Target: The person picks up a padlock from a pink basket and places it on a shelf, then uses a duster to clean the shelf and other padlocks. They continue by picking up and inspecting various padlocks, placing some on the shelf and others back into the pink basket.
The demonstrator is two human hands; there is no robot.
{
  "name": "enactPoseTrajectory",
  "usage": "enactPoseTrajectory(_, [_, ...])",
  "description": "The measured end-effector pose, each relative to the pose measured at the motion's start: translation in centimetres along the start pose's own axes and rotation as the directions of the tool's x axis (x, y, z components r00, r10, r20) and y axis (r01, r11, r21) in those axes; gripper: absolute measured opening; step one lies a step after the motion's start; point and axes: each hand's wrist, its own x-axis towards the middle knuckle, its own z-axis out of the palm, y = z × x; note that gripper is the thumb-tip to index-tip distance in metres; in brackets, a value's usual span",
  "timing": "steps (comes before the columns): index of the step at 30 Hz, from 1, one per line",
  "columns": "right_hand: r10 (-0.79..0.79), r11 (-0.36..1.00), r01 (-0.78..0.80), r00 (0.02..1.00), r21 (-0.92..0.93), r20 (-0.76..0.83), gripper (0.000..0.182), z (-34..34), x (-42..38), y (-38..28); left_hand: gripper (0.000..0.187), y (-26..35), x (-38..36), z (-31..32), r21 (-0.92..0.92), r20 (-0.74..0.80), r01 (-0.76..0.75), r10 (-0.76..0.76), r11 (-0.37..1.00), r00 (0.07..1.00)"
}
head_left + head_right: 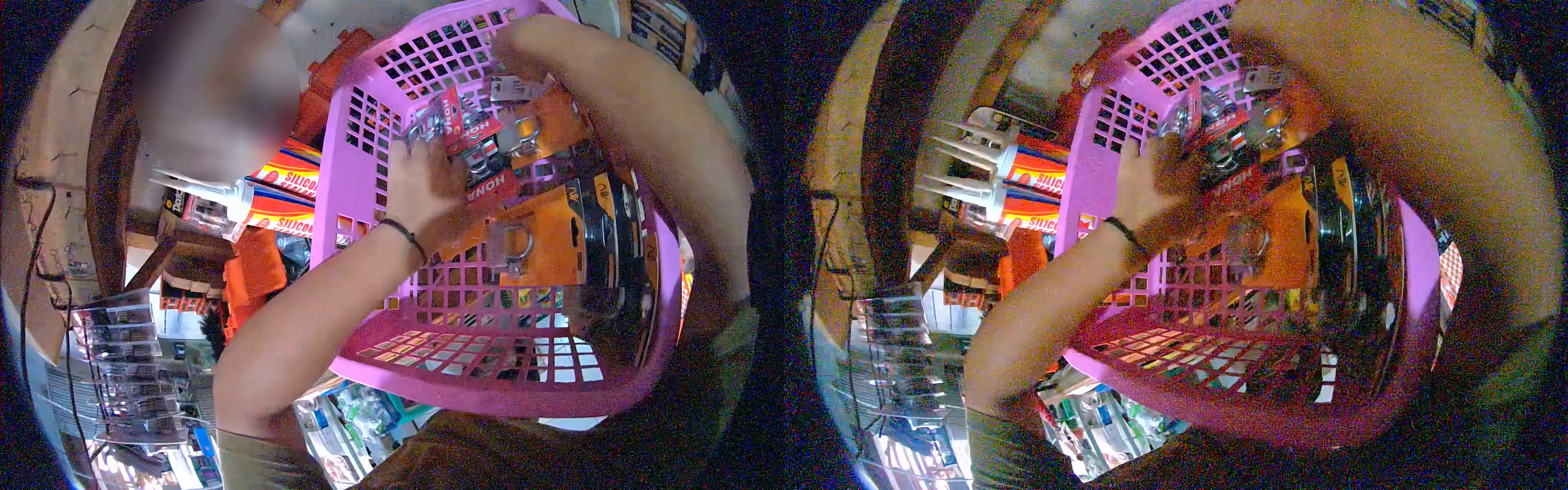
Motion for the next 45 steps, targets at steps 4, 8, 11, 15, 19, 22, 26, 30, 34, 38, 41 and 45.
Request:
enactPoseTrajectory(4, [-0.001, 0.999, 0.0, 0.999, -0.036, -0.034, 0.028, 0.3, 0.2, -0.2, 0.039, 0.3, 1.0, -0.5, 0.073, 0.406, 0.115, -0.135, 0.991, 0.904])
enactPoseTrajectory(8, [-0.011, 0.999, 0.008, 0.993, -0.032, -0.115, 0.028, 0.3, 0.0, -0.9, 0.036, -0.9, -1.2, 0.4, 0.01, 0.098, 0.085, -0.086, 0.996, 0.991])
enactPoseTrajectory(11, [-0.012, 1.0, 0.007, 0.982, -0.027, -0.188, 0.027, 0.1, -0.6, -1.7, 0.033, -1.8, -4.5, 0.0, -0.779, 0.562, 0.53, 0.002, -0.337, 0.827])
enactPoseTrajectory(15, [-0.018, 1.0, 0.015, 0.966, -0.013, -0.257, 0.027, -0.2, -1.2, -2.9, 0.028, 0.8, -7.4, -5.5, -0.843, 0.284, 0.346, -0.206, 0.411, 0.936])
enactPoseTrajectory(19, [0.006, 0.966, -0.037, 0.993, -0.256, -0.121, 0.022, 0.1, -0.7, -5.0, 0.024, 0.6, -9.0, -7.0, -0.745, 0.502, 0.601, -0.35, 0.29, 0.791])
enactPoseTrajectory(22, [0.035, 0.999, -0.033, 0.995, -0.022, 0.097, 0.02, -0.9, 3.0, -2.8, 0.028, -0.4, -8.9, -7.1, -0.672, 0.454, 0.584, -0.37, 0.455, 0.811])
enactPoseTrajectory(26, [-0.136, 0.671, -0.104, 0.956, 0.735, 0.259, 0.023, -6.9, -2.8, -1.5, 0.029, -0.4, -8.3, -6.9, -0.699, 0.363, 0.625, -0.581, 0.346, 0.728])
enactPoseTrajectory(30, [-0.609, 0.528, 0.154, 0.754, 0.835, 0.246, 0.027, -9.7, -9.0, -4.3, 0.024, 1.0, -8.9, -10.8, -0.772, 0.232, 0.566, -0.699, 0.291, 0.676])
enactPoseTrajectory(34, [-0.746, 0.451, 0.299, 0.643, 0.841, 0.171, 0.03, -9.3, -12.4, -9.8, 0.018, 3.6, -13.9, -14.2, -0.958, 0.248, 0.259, -0.816, -0.125, 0.522])
enactPoseTrajectory(38, [-0.484, 0.841, 0.406, 0.86, 0.357, 0.162, 0.041, -8.9, -12.3, -12.6, 0.011, 6.8, -21.5, -16.0, -0.897, 0.423, 0.12, -0.749, -0.425, 0.51])
enactPoseTrajectory(41, [-0.296, 0.936, 0.308, 0.951, 0.17, -0.093, 0.042, -11.5, -16.1, -12.2, 0.017, 9.4, -27.0, -17.3, -0.769, 0.56, 0.066, -0.621, -0.635, 0.549])
enactPoseTrajectory(45, [-0.316, 0.777, 0.543, 0.774, 0.318, -0.548, 0.033, -15.3, -24.5, -14.6, 0.044, 11.6, -34.0, -19.0, -0.388, 0.705, 0.042, -0.267, -0.921, 0.657])
